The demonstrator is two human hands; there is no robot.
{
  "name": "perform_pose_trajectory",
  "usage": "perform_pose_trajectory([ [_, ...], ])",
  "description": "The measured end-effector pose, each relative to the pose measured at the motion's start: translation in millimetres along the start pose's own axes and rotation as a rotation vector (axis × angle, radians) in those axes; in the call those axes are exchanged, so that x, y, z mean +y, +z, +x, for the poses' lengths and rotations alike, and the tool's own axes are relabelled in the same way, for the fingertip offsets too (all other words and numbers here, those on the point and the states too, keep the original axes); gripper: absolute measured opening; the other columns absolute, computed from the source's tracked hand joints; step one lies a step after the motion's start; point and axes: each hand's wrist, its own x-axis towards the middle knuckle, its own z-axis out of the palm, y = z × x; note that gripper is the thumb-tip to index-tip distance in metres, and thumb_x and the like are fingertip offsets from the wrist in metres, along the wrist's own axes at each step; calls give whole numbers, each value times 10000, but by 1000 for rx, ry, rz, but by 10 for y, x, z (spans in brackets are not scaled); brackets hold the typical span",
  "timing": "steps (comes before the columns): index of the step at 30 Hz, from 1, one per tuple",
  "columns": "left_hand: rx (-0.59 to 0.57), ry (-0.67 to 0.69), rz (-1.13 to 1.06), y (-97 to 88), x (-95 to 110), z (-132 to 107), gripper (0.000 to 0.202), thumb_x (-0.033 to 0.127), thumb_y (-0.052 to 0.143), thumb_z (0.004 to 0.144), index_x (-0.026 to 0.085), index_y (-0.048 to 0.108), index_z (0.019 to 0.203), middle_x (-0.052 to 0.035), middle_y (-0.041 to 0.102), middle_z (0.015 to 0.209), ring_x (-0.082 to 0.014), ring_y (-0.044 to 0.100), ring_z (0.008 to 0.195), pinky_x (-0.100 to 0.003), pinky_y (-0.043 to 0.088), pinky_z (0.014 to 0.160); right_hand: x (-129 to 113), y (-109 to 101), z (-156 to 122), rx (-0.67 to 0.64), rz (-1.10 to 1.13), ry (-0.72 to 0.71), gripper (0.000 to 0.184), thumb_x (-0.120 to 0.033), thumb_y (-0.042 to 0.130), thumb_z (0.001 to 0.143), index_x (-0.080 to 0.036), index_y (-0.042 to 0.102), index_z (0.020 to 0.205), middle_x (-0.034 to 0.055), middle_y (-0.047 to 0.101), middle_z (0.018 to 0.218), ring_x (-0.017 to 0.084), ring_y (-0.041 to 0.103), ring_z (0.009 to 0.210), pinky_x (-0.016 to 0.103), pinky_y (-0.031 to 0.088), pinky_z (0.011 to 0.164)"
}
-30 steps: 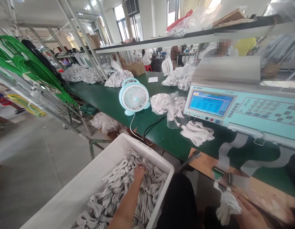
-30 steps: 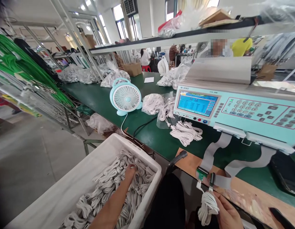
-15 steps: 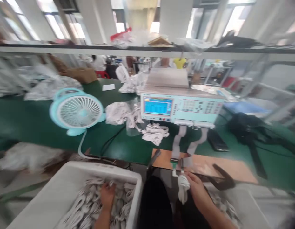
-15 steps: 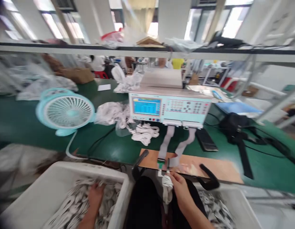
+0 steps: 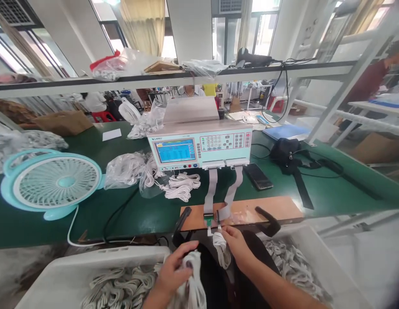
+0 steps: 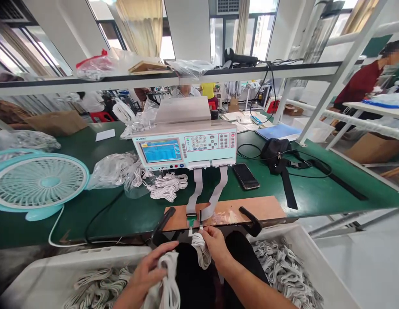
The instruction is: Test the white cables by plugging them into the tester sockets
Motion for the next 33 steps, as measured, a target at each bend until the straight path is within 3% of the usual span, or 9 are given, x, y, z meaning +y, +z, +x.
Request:
perform_pose_trajectory([
  [2,-186,36,8,283,89,136,500,136,654,491,211,679,985,-46,672,970,-209,592,816,-276,468,696,-5,-11,6,7,-7,-19,377,-474,715,564,-160,506,555,-53,463,477,82,335,460,216,253,481],
  [4,-287,22,-27,429,132,234,526,114,610,545,192,643,1064,-56,667,951,-176,586,768,-256,459,684,-15,-11,1,19,-11,-49,382,-473,710,557,-167,482,540,-58,441,471,82,321,463,218,253,482],
  [8,-300,-26,-68,509,86,245,499,166,615,587,177,627,1086,-51,659,843,-145,561,624,-234,440,563,28,26,-70,32,-21,-72,374,-471,680,568,-184,444,528,-68,396,469,86,304,471,220,251,476],
  [11,-265,37,-11,533,11,109,417,150,650,550,181,686,964,-61,636,1024,-214,571,894,-258,458,745,89,-31,-184,-12,-52,-56,341,-437,642,610,-190,421,528,-68,374,485,90,301,483,217,254,475],
  [14,-266,-36,17,545,-73,-68,479,158,667,561,213,642,1036,-60,599,1113,-210,578,867,-255,487,668,40,-386,-301,-98,-187,-31,266,-390,571,669,-188,445,550,-58,393,501,97,322,488,219,261,479],
  [18,-190,-183,-62,548,-203,-214,398,249,676,618,207,578,1002,-43,629,804,-136,538,560,-185,401,396,-235,-1217,-398,-190,-806,-120,123,-215,549,663,-184,504,553,-35,445,522,119,386,513,234,263,504],
  [21,-122,-117,-134,616,-266,-218,241,284,683,615,181,609,820,-18,576,756,-88,464,494,-175,381,384,-420,-1507,-515,-16,-1178,-284,12,-187,585,662,-185,587,650,22,540,651,166,470,620,266,317,582],
  [28,-223,21,-84,936,-332,-180,120,280,662,670,192,671,752,-6,484,820,-88,461,578,-177,392,450,-289,-719,-755,-365,-860,-409,148,-211,485,819,-215,618,884,15,583,783,145,543,696,237,400,630],
  [33,-191,160,25,914,-439,-203,145,293,620,714,196,653,816,-14,498,800,-109,479,592,-192,401,468,-157,-628,-695,-375,-817,-502,168,-187,459,827,-186,615,891,14,590,744,136,544,684,232,402,640],
])
